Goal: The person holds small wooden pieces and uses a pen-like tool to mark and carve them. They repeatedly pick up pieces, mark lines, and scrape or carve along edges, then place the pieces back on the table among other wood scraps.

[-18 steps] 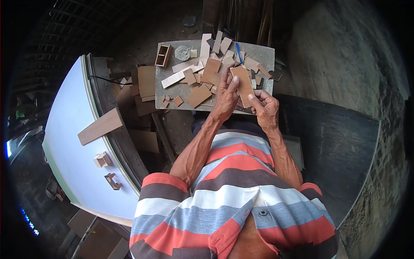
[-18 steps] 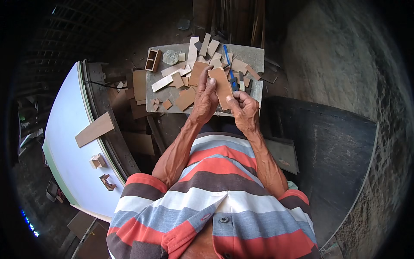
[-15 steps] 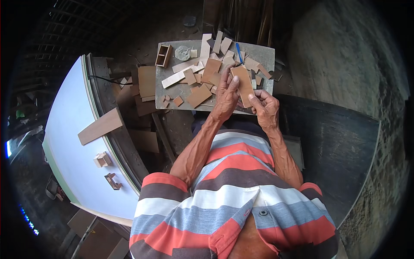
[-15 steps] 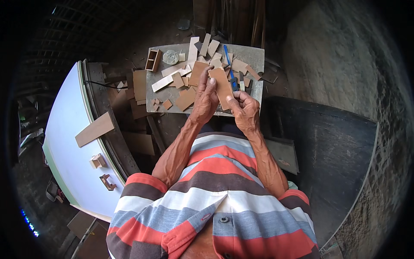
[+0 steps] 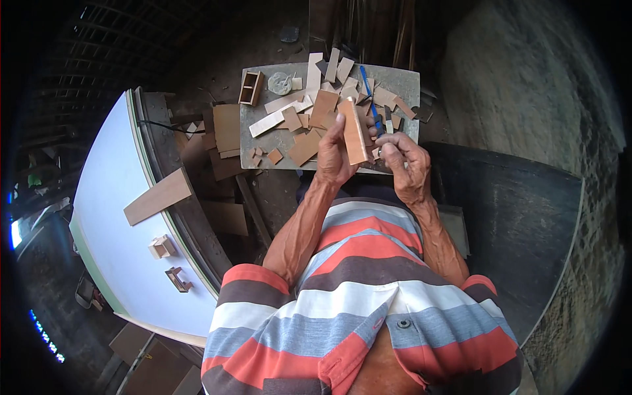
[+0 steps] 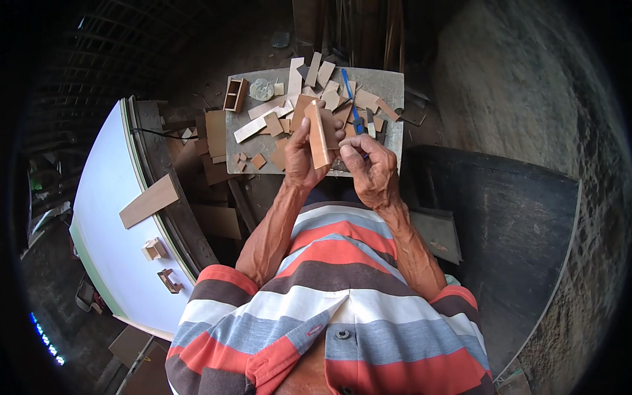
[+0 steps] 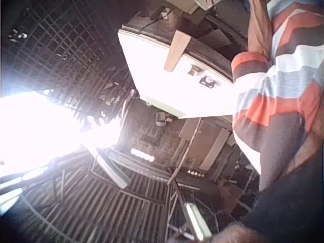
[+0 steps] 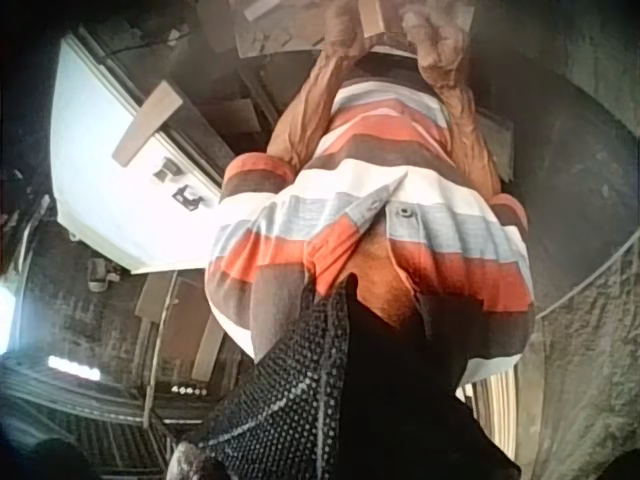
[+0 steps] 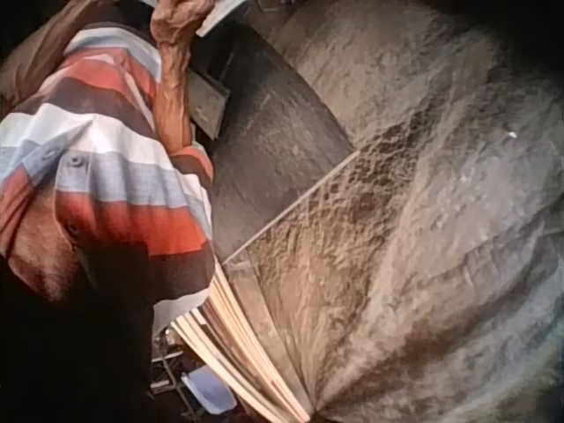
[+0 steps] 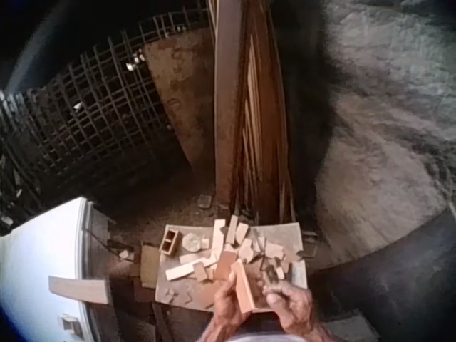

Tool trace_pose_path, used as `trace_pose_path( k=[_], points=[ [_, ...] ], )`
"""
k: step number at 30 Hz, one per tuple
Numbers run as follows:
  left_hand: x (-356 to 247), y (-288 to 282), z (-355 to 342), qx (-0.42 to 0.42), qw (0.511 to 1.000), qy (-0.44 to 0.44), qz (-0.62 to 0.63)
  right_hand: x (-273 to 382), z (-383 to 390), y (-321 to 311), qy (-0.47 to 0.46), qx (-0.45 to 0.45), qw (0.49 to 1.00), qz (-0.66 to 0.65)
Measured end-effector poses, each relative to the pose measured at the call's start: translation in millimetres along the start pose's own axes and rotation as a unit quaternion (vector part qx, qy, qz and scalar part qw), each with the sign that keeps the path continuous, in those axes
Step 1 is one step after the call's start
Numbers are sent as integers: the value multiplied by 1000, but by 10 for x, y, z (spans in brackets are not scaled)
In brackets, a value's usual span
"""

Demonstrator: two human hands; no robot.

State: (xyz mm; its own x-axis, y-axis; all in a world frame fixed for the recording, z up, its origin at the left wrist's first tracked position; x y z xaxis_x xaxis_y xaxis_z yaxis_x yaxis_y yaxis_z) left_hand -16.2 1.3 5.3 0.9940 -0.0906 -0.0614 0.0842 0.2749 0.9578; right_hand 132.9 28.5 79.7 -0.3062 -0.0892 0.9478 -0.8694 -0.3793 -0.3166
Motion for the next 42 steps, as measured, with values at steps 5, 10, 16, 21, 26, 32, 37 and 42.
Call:
trace_pose_path(
  k=[5, 10, 16, 21, 26, 32, 37, 42],
  points=[
    [-81, 111, 34, 48, 993, 8, 105, 136, -135, -29, -98, -28, 994, 30],
    [-138, 149, 67, 112, 978, -1, 178, 250, -245, -2, -156, -34, 985, 67],
    [-157, 190, 81, 113, 987, 27, 112, 286, -273, 33, -183, -8, 980, 84],
    [-133, 233, 66, 111, 988, 34, 106, 323, -257, 35, -159, -1, 985, 66],
    [-136, 202, 18, 142, 980, 22, 135, 305, -263, -6, -179, -18, 981, 73],
    [-157, 330, 12, 62, 996, 55, 11, 392, -187, -15, -118, 19, 985, 126],
    [-154, 370, 45, 43, 992, 72, -96, 368, -131, 97, -27, 53, 989, 134],
    [-158, 343, 69, 33, 975, 114, -187, 262, -77, 161, 15, 24, 997, 76]
  ],
)
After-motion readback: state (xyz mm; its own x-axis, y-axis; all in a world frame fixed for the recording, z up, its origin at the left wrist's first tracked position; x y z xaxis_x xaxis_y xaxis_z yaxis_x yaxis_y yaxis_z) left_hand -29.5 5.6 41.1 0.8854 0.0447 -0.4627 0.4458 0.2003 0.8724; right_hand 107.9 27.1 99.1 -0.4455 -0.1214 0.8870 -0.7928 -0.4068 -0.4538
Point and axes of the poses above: each hand's wrist, its own z-axis away from the middle knuckle, its own y-axis out of the palm, x = y × z, the point moved 1 cm from there along -z, towards the middle knuckle, and after that the axes turned 7 degrees about z, right-handed, at the moved point
